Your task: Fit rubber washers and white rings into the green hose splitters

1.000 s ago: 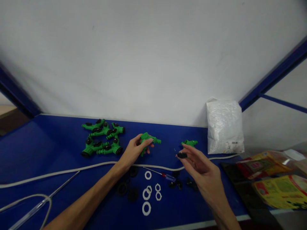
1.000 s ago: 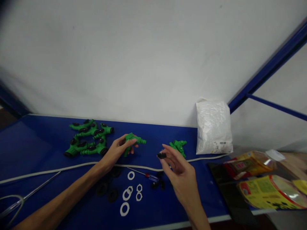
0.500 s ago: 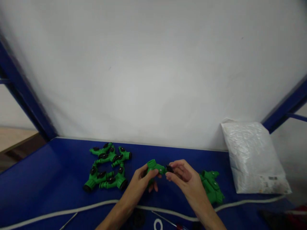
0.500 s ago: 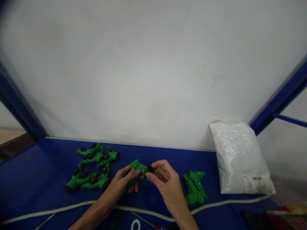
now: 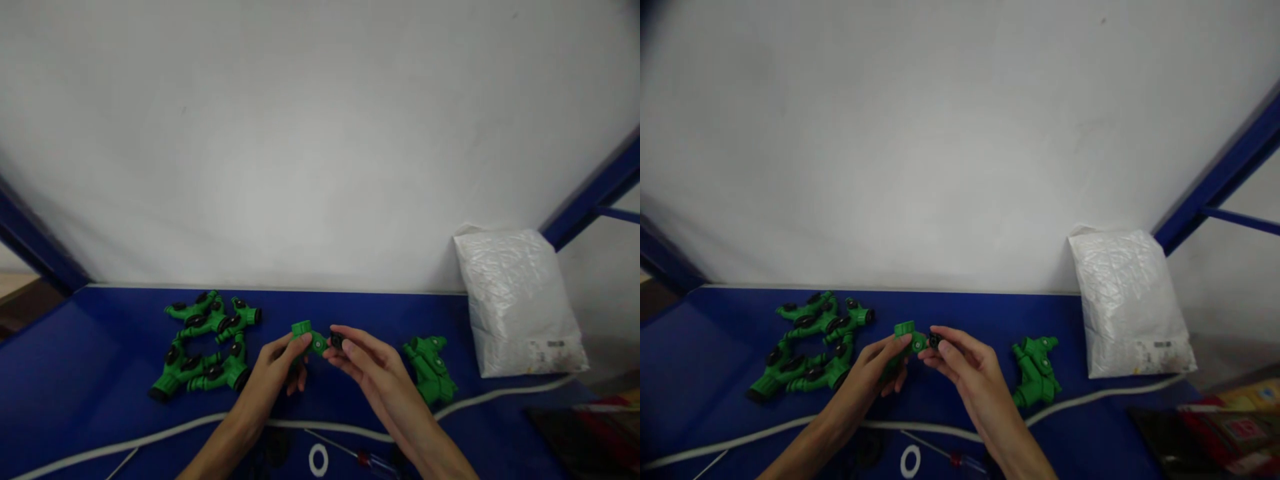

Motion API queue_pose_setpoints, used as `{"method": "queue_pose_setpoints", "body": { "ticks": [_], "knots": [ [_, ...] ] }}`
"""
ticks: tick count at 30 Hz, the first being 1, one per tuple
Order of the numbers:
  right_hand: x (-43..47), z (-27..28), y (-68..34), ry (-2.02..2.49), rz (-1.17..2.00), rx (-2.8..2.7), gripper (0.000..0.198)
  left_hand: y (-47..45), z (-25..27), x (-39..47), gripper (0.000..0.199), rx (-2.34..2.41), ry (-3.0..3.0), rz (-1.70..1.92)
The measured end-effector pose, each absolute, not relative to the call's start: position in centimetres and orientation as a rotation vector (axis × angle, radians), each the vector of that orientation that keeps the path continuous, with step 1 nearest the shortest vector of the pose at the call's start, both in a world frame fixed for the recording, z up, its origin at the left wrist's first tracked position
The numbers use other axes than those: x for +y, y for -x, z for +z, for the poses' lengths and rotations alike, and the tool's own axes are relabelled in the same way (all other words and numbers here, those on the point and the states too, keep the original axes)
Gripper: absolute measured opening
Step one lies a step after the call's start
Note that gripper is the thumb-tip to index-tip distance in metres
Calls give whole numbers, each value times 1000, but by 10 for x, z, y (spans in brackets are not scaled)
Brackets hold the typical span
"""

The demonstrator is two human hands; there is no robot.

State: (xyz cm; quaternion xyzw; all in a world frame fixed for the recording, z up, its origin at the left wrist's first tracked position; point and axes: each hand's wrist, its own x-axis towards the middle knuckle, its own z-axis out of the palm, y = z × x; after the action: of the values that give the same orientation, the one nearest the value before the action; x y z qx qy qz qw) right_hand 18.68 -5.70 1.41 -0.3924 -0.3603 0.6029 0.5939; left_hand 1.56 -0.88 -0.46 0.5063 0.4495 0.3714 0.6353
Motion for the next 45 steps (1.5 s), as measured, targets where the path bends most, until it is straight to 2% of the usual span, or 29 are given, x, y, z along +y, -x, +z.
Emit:
{"method": "queue_pose_setpoints", "body": {
  "ticks": [9, 24, 32, 39, 45],
  "knots": [
    [-56, 11, -186, 825, 1507, -760, 26, -16, 1, -12, 44, 986, -1149, 826],
    [-54, 10, -188, 945, 1332, -853, 25, -15, -6, -11, 44, 910, -1093, 814],
    [-55, 3, -191, 1151, 1117, -1149, 30, -18, 2, -16, 46, 975, -1097, 802],
    [-55, -3, -187, 1153, 578, -1514, 4, -18, -1, -16, 48, 995, -1182, 758],
    [-57, -2, -186, 1153, 322, -1628, 12, -16, -4, -14, 46, 954, -1203, 781]
  ]
}}
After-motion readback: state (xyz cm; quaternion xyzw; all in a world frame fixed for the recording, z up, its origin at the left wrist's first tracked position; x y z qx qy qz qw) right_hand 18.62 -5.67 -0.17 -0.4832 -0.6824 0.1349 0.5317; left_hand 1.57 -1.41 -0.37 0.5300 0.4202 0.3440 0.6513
